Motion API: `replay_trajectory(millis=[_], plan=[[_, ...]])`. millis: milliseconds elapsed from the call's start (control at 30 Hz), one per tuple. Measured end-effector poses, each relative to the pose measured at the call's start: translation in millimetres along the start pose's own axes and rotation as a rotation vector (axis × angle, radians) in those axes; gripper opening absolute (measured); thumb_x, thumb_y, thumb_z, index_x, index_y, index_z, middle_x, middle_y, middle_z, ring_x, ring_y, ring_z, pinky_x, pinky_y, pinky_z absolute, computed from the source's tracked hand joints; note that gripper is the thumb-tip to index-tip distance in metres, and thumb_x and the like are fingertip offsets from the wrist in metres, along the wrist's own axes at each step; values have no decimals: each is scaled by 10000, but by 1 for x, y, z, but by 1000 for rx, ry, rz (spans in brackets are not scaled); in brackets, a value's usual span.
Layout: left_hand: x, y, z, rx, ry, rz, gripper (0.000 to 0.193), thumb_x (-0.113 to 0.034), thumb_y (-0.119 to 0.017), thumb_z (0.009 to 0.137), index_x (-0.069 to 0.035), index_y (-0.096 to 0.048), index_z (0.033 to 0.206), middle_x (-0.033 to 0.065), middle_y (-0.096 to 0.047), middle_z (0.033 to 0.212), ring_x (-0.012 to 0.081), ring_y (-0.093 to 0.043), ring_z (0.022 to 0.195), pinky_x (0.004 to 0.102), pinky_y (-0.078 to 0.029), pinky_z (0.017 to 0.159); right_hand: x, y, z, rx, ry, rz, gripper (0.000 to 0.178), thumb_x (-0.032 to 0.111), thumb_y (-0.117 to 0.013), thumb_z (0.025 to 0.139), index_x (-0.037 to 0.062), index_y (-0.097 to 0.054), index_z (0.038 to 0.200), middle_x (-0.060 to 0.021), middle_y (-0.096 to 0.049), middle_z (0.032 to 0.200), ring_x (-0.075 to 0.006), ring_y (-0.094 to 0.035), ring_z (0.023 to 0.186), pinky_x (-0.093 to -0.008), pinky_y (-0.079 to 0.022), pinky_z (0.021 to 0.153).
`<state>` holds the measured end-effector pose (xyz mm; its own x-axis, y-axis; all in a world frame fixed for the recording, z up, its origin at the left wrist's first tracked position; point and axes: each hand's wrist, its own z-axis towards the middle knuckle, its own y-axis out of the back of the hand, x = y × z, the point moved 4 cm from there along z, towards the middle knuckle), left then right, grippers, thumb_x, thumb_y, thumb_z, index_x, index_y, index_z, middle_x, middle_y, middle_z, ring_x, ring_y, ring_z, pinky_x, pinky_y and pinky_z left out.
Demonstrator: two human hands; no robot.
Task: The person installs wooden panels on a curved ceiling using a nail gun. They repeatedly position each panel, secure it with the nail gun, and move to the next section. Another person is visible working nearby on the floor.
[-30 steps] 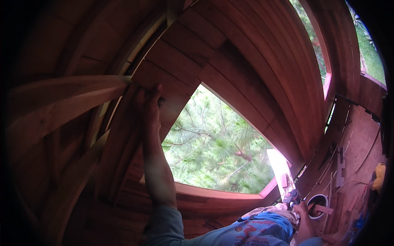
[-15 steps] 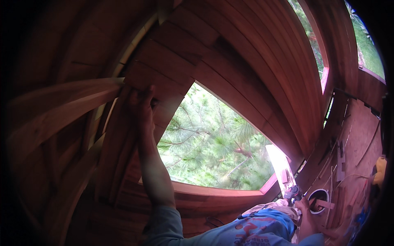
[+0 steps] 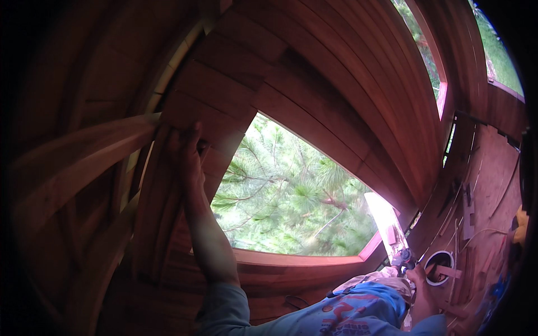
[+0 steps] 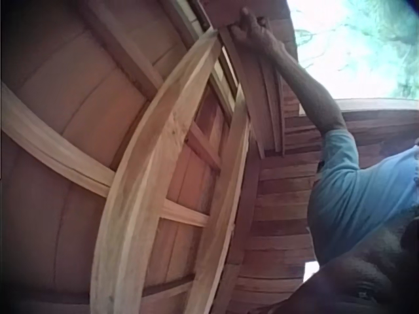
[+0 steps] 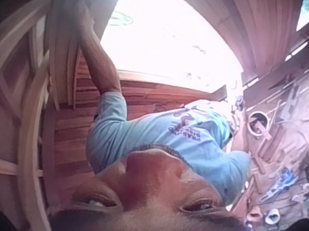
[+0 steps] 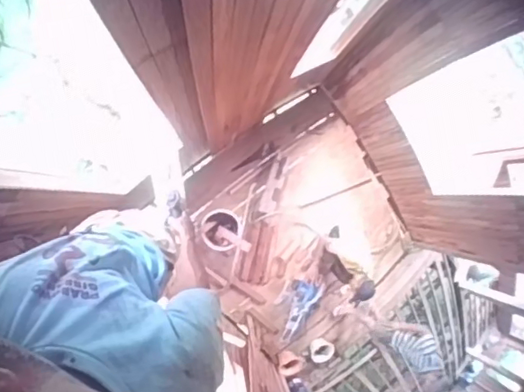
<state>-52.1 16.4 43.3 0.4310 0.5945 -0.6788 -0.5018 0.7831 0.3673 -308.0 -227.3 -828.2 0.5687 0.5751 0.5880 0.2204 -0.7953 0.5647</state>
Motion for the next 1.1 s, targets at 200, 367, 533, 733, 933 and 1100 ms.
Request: replay_trajectory(millis=[200, 367, 533, 733, 933, 1100], plan=[[-6, 2, 2, 8, -19, 28, 395, -203, -774, 813, -50, -602, 1134, 23, -607, 1024, 113, -550, 898, 288, -455, 743, -3, -6, 6, 8, 26, 7, 462, 221, -579, 670, -59, -634, 1034, -249, -689, 861, -336, -703, 744, -410, -562, 723], [-5, 0, 0, 28, -52, 18, 390, -204, -773, 815, -51, -605, 1132, 31, -609, 1033, 113, -554, 906, 285, -457, 742, 64, 70, -36, 142, -14, 100, 428, 246, -589, 692, -42, -658, 1001, -252, -687, 893, -335, -700, 834, -429, -549, 753], [-12, -4, -6, -29, -50, 9, 344, -186, -770, 812, -72, -611, 1094, -6, -597, 937, 81, -514, 776, 246, -428, 644, 119, 102, -51, 143, -2, 127, 361, 236, -602, 734, -30, -668, 970, -245, -684, 915, -333, -688, 877, -441, -539, 756], [-18, -6, -5, -45, -58, 26, 294, -174, -757, 822, -86, -615, 1065, -39, -565, 846, 50, -457, 663, 229, -405, 571, 133, 64, -17, 21, 423, 118, 183, 219, -611, 837, 65, -711, 844, -139, -673, 787, -288, -690, 752, -418, -526, 620], [-4, -4, -7, -43, -41, 15, 280, -163, -754, 823, -94, -618, 1057, -42, -558, 810, 41, -445, 637, 216, -392, 550, 183, 108, -29, 131, 317, 213, 420, 263, -687, 756, 90, -626, 1134, -182, -693, 939, -343, -677, 843, -434, -529, 749], [1, -2, -7, 6, -68, -19, 248, -145, -744, 830, -100, -629, 1044, -53, -565, 783, 36, -450, 614, 214, -389, 543, 197, 124, -40, 167, 284, 276, 460, 204, -659, 719, 91, -609, 1162, -199, -683, 984, -359, -669, 896, -437, -528, 795]])
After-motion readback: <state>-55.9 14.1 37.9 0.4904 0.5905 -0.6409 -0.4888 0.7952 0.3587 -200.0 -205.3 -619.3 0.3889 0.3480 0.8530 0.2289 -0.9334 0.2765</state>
